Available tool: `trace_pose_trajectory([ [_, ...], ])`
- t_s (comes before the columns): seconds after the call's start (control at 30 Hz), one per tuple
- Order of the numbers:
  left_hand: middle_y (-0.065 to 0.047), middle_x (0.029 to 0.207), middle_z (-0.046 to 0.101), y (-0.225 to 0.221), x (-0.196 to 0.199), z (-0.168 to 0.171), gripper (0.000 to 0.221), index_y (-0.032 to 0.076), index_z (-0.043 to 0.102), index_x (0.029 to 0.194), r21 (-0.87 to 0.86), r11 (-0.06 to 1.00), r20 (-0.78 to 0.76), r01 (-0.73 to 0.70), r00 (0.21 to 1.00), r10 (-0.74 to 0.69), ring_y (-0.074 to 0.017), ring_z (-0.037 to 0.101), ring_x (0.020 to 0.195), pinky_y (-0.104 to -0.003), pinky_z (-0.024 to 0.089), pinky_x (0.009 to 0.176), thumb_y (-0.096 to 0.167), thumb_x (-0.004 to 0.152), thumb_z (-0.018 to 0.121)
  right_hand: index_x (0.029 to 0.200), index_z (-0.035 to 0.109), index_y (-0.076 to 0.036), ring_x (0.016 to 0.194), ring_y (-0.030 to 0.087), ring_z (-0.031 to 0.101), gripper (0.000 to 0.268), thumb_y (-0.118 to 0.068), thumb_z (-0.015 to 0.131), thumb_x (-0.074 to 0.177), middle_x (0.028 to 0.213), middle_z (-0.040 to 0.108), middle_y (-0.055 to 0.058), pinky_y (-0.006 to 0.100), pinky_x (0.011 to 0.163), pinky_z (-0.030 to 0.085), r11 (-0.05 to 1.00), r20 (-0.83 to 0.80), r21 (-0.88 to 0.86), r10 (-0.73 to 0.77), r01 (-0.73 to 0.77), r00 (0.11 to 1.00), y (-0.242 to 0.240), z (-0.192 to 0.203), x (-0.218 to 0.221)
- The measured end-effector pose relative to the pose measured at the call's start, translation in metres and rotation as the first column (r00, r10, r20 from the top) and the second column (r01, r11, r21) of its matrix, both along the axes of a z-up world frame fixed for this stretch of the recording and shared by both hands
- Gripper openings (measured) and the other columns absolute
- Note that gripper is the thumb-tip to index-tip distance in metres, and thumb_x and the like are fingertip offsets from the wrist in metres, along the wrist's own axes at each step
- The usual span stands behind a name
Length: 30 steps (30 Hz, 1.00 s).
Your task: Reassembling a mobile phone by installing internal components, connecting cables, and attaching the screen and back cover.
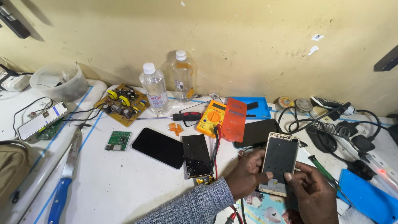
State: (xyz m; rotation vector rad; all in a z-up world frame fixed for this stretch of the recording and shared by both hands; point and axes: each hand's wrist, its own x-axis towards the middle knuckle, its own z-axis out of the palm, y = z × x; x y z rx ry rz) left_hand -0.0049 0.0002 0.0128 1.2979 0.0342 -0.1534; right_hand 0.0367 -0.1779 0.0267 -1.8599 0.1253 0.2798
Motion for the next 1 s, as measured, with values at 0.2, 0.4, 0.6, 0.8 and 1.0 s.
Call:
trace_pose_trajectory([
  [0.2,-0.016,0.134,0.068,0.019,-0.009,0.046,0.047,0.003,0.051,0.140,0.271,0.889,0.313,-0.369,0.907,0.281,-0.0270,0.071,0.114,-0.042,0.064,0.091,0.003,0.093,0.053,0.131,0.058,0.010,0.057,0.049,0.048,0.034,0.008,0.062,0.097,0.094,0.062,0.035,0.062,0.050,0.044,0.963,-0.079,0.248,-0.086,0.103,0.993,0.001,-0.009,0.005],
  [0.4,-0.021,0.150,0.048,0.098,-0.003,0.088,0.049,0.000,0.039,0.147,0.070,0.218,0.869,-0.973,0.167,0.466,-0.0342,0.049,0.145,-0.046,0.042,0.127,0.025,0.107,0.052,0.124,0.065,0.009,0.045,0.039,0.048,0.031,0.001,0.070,0.095,0.091,0.070,0.026,0.048,0.044,0.041,0.992,0.015,0.094,-0.092,0.090,0.996,0.005,-0.016,0.006],
  [0.6,-0.017,0.169,0.013,0.194,0.001,0.077,0.095,0.015,0.012,0.160,0.086,-0.011,0.862,-0.996,0.068,0.503,-0.0387,0.018,0.163,-0.064,0.015,0.138,0.040,0.098,0.080,0.122,0.069,0.005,0.048,0.036,0.046,0.033,-0.008,0.072,0.092,0.093,0.073,0.028,0.047,0.051,0.039,0.997,-0.126,0.058,-0.035,0.042,0.991,0.002,-0.005,0.015],
  [0.8,-0.026,0.147,0.033,0.223,0.009,0.070,0.092,0.005,0.020,0.145,0.388,0.183,0.667,-0.903,0.413,0.621,-0.0426,0.041,0.135,-0.052,0.038,0.113,0.018,0.081,0.084,0.124,0.072,0.000,0.041,0.027,0.047,0.038,-0.013,0.075,0.089,0.068,0.060,0.015,0.042,0.043,0.041,0.998,0.005,0.062,0.028,-0.028,1.000,-0.007,-0.033,0.019],
  [1.0,-0.028,0.125,0.058,0.244,0.017,0.047,0.073,-0.002,0.038,0.132,0.284,-0.084,0.806,-0.955,0.190,0.561,-0.0435,0.060,0.107,-0.053,0.048,0.085,0.028,0.090,0.090,0.120,0.078,-0.005,0.067,0.012,0.052,0.036,-0.013,0.081,0.085,0.076,0.065,0.002,0.027,0.064,0.046,0.997,0.218,-0.075,0.052,-0.036,0.974,0.001,-0.026,0.006],
])
